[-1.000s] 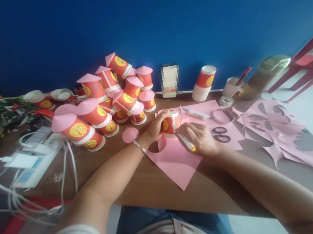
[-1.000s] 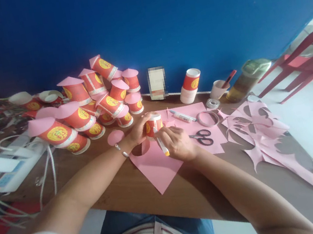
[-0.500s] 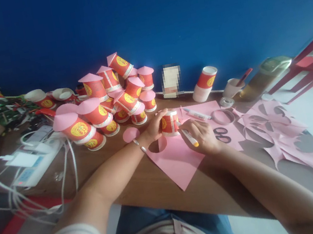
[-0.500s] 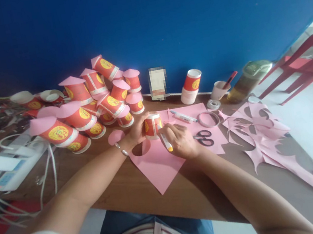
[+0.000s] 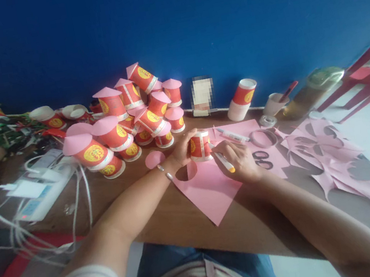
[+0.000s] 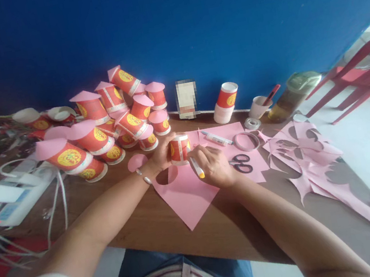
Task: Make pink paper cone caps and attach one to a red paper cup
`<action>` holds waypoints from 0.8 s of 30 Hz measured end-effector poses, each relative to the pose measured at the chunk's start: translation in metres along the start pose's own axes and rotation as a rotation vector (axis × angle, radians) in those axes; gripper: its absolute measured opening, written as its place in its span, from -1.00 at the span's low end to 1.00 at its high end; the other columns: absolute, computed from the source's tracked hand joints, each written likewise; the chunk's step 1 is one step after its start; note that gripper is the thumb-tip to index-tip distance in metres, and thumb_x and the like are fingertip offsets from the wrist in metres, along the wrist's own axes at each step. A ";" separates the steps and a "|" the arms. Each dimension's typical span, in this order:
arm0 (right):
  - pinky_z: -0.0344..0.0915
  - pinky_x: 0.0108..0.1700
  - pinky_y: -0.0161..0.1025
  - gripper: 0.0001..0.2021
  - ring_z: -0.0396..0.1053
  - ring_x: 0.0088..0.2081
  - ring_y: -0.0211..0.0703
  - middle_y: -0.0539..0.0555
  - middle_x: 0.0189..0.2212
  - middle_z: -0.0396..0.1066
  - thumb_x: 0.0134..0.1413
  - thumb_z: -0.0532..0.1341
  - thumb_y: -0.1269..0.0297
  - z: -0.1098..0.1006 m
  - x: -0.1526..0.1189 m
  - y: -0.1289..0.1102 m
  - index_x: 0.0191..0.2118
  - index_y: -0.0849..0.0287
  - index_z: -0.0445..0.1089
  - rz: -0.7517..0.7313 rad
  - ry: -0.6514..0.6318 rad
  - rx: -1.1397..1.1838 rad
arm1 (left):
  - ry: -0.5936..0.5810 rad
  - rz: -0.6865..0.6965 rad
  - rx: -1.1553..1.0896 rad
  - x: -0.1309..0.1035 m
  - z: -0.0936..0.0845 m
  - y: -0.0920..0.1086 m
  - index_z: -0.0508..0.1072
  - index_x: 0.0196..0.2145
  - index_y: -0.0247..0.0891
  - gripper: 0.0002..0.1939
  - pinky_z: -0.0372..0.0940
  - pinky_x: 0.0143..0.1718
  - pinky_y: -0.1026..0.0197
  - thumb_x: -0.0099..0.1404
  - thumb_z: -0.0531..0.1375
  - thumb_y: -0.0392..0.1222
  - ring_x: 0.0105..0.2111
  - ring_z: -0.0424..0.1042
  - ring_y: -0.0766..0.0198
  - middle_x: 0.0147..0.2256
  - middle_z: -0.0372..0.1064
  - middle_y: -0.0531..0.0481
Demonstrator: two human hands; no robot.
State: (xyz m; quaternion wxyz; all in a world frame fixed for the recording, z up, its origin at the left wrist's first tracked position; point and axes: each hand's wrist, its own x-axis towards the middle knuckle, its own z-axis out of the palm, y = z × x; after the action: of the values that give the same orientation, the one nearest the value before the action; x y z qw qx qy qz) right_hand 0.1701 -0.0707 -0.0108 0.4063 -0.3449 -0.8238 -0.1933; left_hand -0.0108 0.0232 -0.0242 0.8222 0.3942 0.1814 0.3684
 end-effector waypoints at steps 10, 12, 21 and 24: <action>0.36 -0.41 -0.24 -0.72 0.44 -0.47 -0.17 0.02 -0.41 0.49 0.35 0.12 0.52 -0.007 0.001 0.005 0.09 0.14 0.35 0.042 0.020 0.057 | 0.055 0.012 -0.137 0.004 -0.006 -0.003 0.45 -0.39 -0.28 -0.67 0.41 -0.30 0.14 0.27 0.37 0.04 -0.45 0.49 0.18 -0.54 0.42 0.00; 0.39 -0.39 -0.22 -0.70 0.48 -0.43 -0.14 0.06 -0.36 0.53 0.38 0.10 0.48 -0.003 -0.001 0.007 0.15 0.13 0.33 0.102 0.016 0.035 | 0.046 0.020 -0.168 0.004 -0.007 -0.003 0.46 -0.38 -0.29 -0.69 0.40 -0.31 0.16 0.29 0.36 0.01 -0.50 0.47 0.23 -0.55 0.41 0.02; 0.38 0.22 0.33 -0.20 0.28 0.34 0.34 0.39 0.34 0.29 0.27 0.32 -0.01 0.017 -0.010 0.019 0.44 0.10 -0.04 0.172 -0.126 0.162 | 0.006 0.024 -0.101 0.003 -0.009 -0.004 0.55 -0.10 -0.35 -0.53 0.43 -0.08 -0.01 0.24 0.36 0.11 -0.22 0.61 0.00 -0.25 0.59 -0.19; 0.34 0.27 0.35 -0.19 0.27 0.36 0.32 0.38 0.34 0.28 0.27 0.31 0.03 0.019 -0.012 0.022 0.46 0.12 -0.07 0.172 -0.144 0.201 | -0.031 0.014 -0.104 0.003 -0.011 -0.005 0.55 -0.06 -0.34 -0.51 0.43 -0.05 -0.03 0.26 0.35 0.13 -0.17 0.61 -0.03 -0.20 0.60 -0.22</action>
State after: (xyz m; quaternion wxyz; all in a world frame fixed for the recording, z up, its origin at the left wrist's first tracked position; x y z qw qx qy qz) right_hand 0.1805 -0.0491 -0.0309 0.3937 -0.3848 -0.8334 -0.0491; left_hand -0.0128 0.0290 -0.0343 0.8419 0.3577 0.1464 0.3767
